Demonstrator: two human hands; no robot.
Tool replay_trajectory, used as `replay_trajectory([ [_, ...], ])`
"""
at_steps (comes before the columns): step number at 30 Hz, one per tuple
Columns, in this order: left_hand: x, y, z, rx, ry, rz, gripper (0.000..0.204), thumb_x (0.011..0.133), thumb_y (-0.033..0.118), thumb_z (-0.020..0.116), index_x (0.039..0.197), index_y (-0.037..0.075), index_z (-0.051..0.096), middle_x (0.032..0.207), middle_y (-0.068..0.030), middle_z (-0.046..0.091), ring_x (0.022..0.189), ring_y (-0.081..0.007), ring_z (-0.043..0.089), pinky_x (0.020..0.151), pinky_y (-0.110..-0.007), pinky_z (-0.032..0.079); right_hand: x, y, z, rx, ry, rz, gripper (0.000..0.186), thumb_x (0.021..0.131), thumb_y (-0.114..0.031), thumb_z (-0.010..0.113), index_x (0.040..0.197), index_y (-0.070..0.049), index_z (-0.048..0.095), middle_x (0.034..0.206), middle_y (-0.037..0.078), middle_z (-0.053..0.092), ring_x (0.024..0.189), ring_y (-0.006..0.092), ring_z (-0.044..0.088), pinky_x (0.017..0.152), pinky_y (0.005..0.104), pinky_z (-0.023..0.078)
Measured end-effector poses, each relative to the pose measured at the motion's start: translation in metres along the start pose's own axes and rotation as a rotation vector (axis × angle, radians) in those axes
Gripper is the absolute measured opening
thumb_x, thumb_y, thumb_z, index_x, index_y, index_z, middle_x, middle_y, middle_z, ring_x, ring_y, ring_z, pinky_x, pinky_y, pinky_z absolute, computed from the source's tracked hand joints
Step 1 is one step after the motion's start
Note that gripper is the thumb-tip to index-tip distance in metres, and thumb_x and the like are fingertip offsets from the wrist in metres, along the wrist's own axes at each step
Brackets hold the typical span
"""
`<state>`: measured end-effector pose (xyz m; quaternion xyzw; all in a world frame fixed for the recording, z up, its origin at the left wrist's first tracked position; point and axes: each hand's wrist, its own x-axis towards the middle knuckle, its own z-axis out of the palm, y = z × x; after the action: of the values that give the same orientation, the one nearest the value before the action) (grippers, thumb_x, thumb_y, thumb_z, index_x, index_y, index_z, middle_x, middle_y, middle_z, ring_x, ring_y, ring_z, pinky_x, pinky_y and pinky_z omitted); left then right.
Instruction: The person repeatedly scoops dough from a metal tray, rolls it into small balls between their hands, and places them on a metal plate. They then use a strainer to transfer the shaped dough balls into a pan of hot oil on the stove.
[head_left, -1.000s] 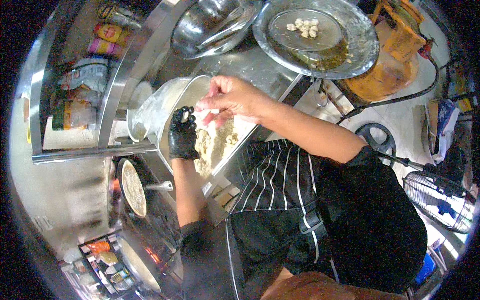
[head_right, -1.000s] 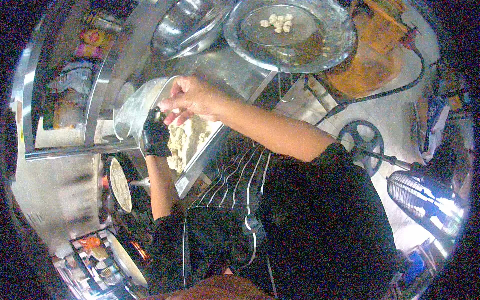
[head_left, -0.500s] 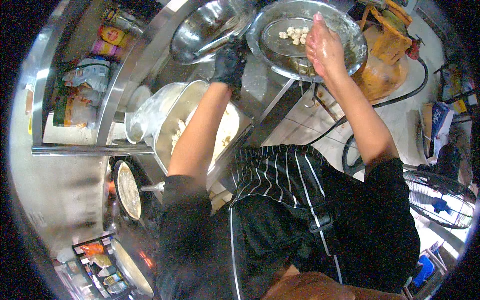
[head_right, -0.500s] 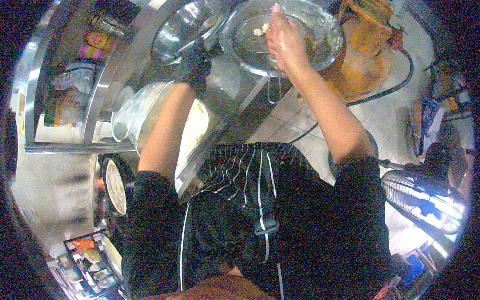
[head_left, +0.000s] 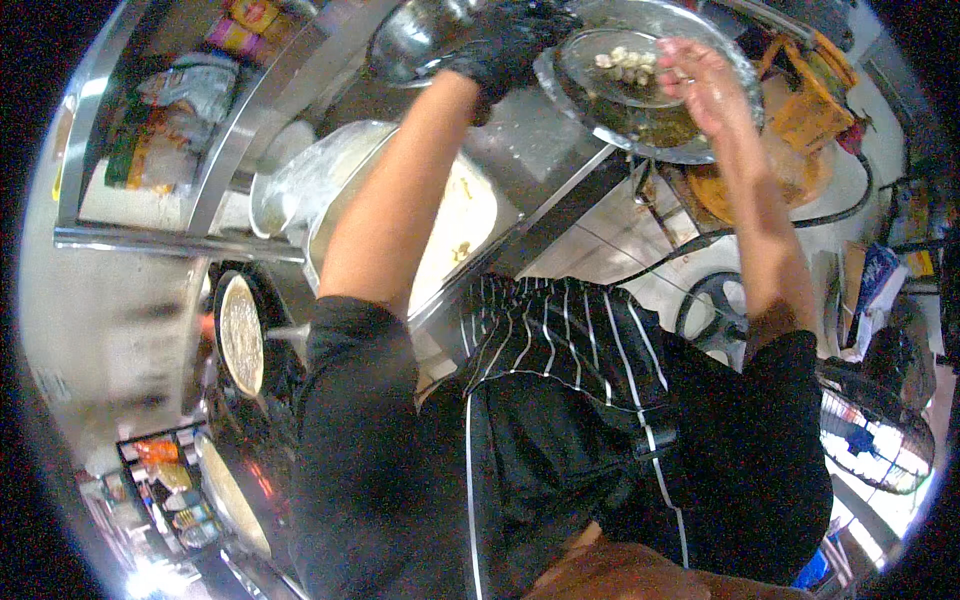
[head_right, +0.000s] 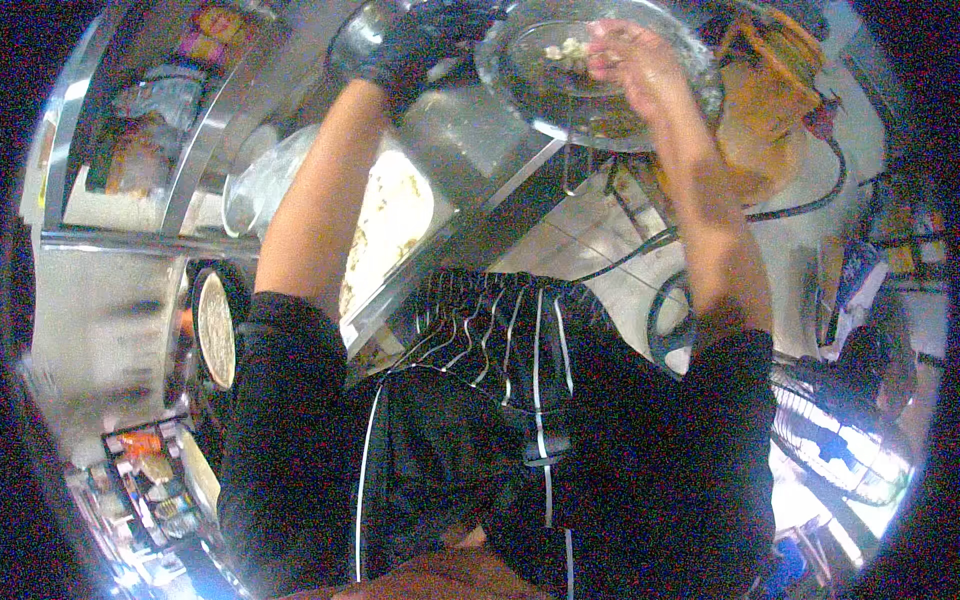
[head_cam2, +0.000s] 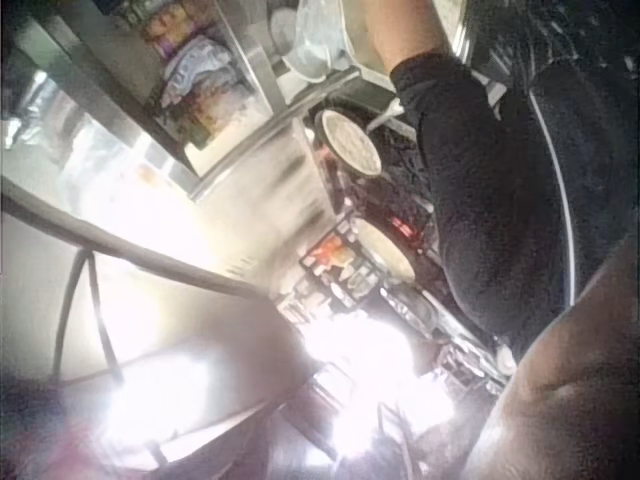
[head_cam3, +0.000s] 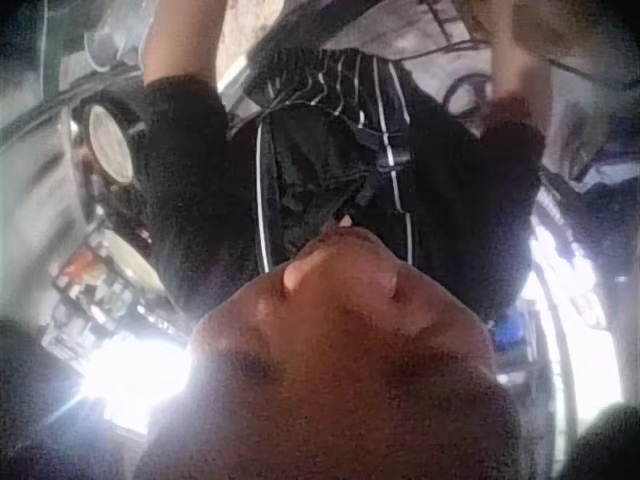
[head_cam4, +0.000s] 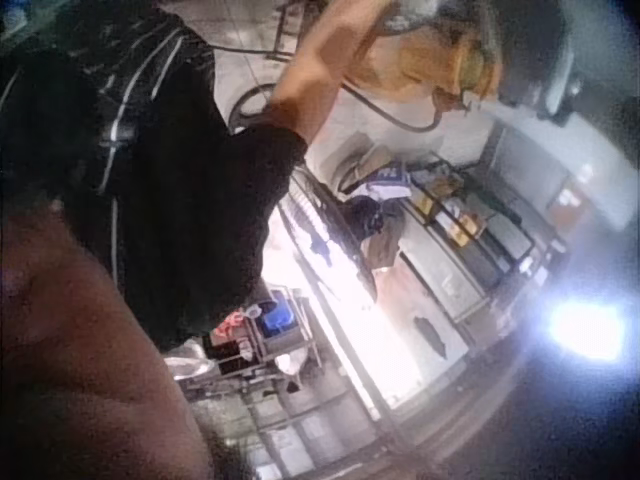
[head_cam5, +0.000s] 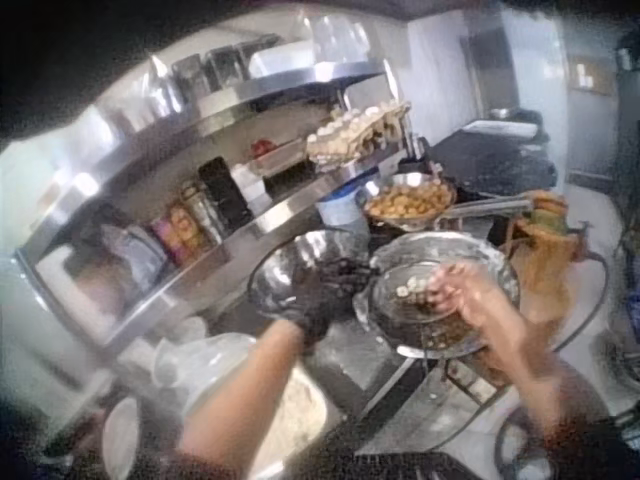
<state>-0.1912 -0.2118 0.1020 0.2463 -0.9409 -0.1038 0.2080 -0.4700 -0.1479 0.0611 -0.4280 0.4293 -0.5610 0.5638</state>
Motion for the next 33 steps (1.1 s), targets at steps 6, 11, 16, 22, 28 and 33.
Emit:
replay_trajectory([
  [6, -0.138, -0.003, -0.026, -0.276, -0.025, -0.704, 0.016, 0.077, 0.021, 0.057, 0.08, 0.009, 0.068, 0.065, -0.0029, 0.06, 0.056, -0.0099, 0.053, 0.053, -0.026, 0.044, 0.042, -0.014, -0.028, -0.122, 0.281, 0.093, 0.039, 0.086, -0.044, 0.05, 0.067, -0.009, 0.05, 0.053, 0.001, 0.047, 0.04, 0.0156, 0.041, 0.037, 0.0296, 0.032],
  [11, -0.261, -0.05, 0.044, -0.152, -0.137, -0.95, 0.034, 0.074, 0.011, 0.062, 0.107, 0.008, 0.059, 0.103, -0.007, 0.061, 0.089, -0.0168, 0.057, 0.076, -0.029, 0.047, 0.08, -0.01, -0.024, -0.212, 0.309, -0.071, 0.051, 0.087, -0.049, 0.042, 0.055, -0.01, 0.045, 0.045, 0.001, 0.041, 0.037, 0.0176, 0.039, 0.036, 0.0317, 0.031],
  [16, -0.257, -0.021, 0.066, -0.209, -0.016, -0.752, 0.063, 0.069, 0.001, 0.061, 0.128, 0.015, 0.042, 0.13, -0.0094, 0.042, 0.111, -0.0288, 0.046, 0.097, -0.037, 0.036, 0.074, -0.013, 0.009, -0.834, 0.45, -0.307, 0.049, 0.088, -0.046, 0.044, 0.064, -0.005, 0.055, 0.053, 0.003, 0.052, 0.052, 0.0192, 0.051, 0.051, 0.0326, 0.041],
  [22, -0.24, -0.009, 0.062, 0.222, -0.247, -0.758, 0.043, 0.079, 0.011, 0.052, 0.122, 0.013, 0.048, 0.103, -0.0185, 0.055, 0.099, -0.0338, 0.051, 0.087, -0.038, 0.042, 0.13, 0.02, -0.061, -0.769, 0.075, -0.214, 0.045, 0.085, -0.045, 0.051, 0.104, -0.004, 0.057, 0.091, 0.005, 0.061, 0.079, 0.0158, 0.056, 0.067, 0.0265, 0.043],
  [28, -0.252, 0.001, 0.062, -0.042, 0.109, -0.966, 0.023, 0.082, 0.016, 0.051, 0.098, 0.005, 0.064, 0.083, -0.0154, 0.062, 0.076, -0.0286, 0.059, 0.071, -0.037, 0.044, 0.124, 0.036, -0.048, -1.653, 0.089, -0.583, 0.044, 0.085, -0.032, 0.054, 0.116, -0.001, 0.05, 0.117, 0.01, 0.054, 0.103, 0.0201, 0.054, 0.089, 0.0298, 0.041],
  [33, -0.243, 0.029, 0.013, -0.614, 0.658, -1.066, 0.024, 0.073, -0.002, 0.06, 0.096, 0.005, 0.065, 0.086, -0.0032, 0.066, 0.07, -0.0102, 0.056, 0.063, -0.023, 0.045, 0.024, -0.006, 0.085, -0.611, -0.22, -0.468, 0.037, 0.084, -0.021, 0.057, 0.114, -0.002, 0.051, 0.115, 0.01, 0.054, 0.103, 0.0211, 0.054, 0.089, 0.0325, 0.042],
])
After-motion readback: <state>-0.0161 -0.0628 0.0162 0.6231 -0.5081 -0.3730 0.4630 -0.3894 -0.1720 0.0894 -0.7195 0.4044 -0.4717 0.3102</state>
